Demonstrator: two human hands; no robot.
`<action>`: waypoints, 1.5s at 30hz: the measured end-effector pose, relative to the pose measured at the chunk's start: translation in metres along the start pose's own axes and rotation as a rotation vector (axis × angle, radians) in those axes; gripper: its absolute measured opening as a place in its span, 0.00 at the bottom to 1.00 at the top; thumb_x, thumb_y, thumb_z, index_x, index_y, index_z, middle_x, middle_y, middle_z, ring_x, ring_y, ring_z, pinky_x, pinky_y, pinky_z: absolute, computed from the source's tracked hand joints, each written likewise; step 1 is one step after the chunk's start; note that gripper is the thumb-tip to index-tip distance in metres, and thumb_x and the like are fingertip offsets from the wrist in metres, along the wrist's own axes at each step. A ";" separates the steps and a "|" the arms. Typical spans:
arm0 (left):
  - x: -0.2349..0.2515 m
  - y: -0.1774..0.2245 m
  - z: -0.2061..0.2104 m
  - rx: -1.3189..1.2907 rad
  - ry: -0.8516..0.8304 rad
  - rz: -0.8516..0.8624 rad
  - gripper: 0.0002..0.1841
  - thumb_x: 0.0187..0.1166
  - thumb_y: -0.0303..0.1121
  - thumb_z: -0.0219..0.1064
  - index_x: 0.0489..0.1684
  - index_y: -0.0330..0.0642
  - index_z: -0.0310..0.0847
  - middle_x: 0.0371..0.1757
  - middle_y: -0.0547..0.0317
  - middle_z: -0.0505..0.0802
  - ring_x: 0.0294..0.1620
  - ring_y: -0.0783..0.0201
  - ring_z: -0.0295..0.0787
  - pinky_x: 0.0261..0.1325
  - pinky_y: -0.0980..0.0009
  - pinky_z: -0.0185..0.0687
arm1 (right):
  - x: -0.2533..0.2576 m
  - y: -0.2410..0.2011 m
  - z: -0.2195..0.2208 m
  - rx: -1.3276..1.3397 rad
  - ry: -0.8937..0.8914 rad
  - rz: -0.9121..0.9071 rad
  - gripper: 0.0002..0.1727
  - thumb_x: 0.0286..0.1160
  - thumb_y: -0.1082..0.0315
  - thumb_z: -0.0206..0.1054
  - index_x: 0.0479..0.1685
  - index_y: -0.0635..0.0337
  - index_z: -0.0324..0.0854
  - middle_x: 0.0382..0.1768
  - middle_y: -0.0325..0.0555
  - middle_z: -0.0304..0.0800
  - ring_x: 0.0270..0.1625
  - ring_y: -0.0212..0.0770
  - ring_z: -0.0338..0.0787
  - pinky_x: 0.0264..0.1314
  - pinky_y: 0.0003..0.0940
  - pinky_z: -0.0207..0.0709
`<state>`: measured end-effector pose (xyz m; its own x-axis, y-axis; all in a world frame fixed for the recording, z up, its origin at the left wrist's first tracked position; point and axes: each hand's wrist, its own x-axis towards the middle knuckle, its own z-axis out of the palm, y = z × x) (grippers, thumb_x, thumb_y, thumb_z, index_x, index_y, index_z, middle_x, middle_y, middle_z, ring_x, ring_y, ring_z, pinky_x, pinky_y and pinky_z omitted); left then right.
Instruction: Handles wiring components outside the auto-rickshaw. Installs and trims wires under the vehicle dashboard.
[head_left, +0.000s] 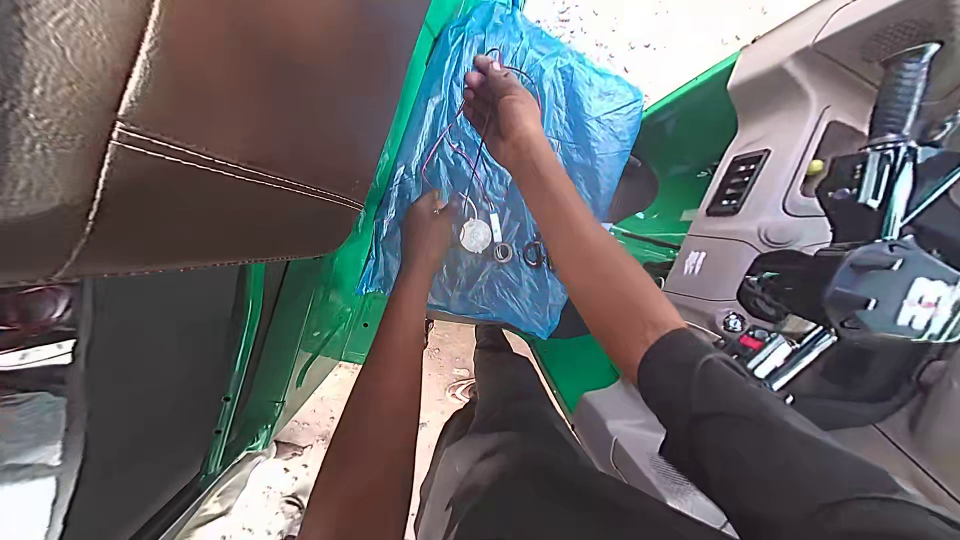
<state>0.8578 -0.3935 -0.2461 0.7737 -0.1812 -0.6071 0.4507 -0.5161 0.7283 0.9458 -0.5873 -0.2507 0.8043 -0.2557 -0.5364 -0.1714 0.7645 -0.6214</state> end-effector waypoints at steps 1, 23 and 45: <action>-0.009 -0.002 -0.009 0.144 0.016 0.059 0.28 0.86 0.46 0.64 0.79 0.36 0.75 0.72 0.42 0.87 0.73 0.51 0.84 0.78 0.48 0.76 | 0.010 0.004 -0.007 -0.178 -0.004 0.053 0.18 0.95 0.60 0.50 0.66 0.64 0.76 0.44 0.51 0.92 0.41 0.41 0.92 0.48 0.36 0.86; -0.208 -0.166 -0.028 0.458 -0.107 0.457 0.26 0.84 0.34 0.64 0.78 0.30 0.73 0.60 0.41 0.91 0.52 0.57 0.93 0.55 0.60 0.91 | -0.126 0.029 -0.170 -1.658 0.391 0.005 0.20 0.75 0.63 0.69 0.62 0.65 0.84 0.59 0.57 0.89 0.64 0.53 0.89 0.64 0.54 0.84; -0.165 -0.293 0.397 0.444 -1.161 0.460 0.19 0.91 0.32 0.54 0.75 0.40 0.78 0.64 0.47 0.91 0.58 0.55 0.92 0.64 0.53 0.88 | -0.681 0.297 -0.306 -0.561 -0.015 0.379 0.16 0.88 0.51 0.61 0.60 0.49 0.85 0.29 0.37 0.88 0.23 0.33 0.82 0.27 0.34 0.80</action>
<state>0.4216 -0.5450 -0.4851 -0.1121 -0.9036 -0.4135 -0.1029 -0.4033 0.9093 0.1729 -0.3668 -0.2450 0.6377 -0.0193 -0.7700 -0.7092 0.3755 -0.5968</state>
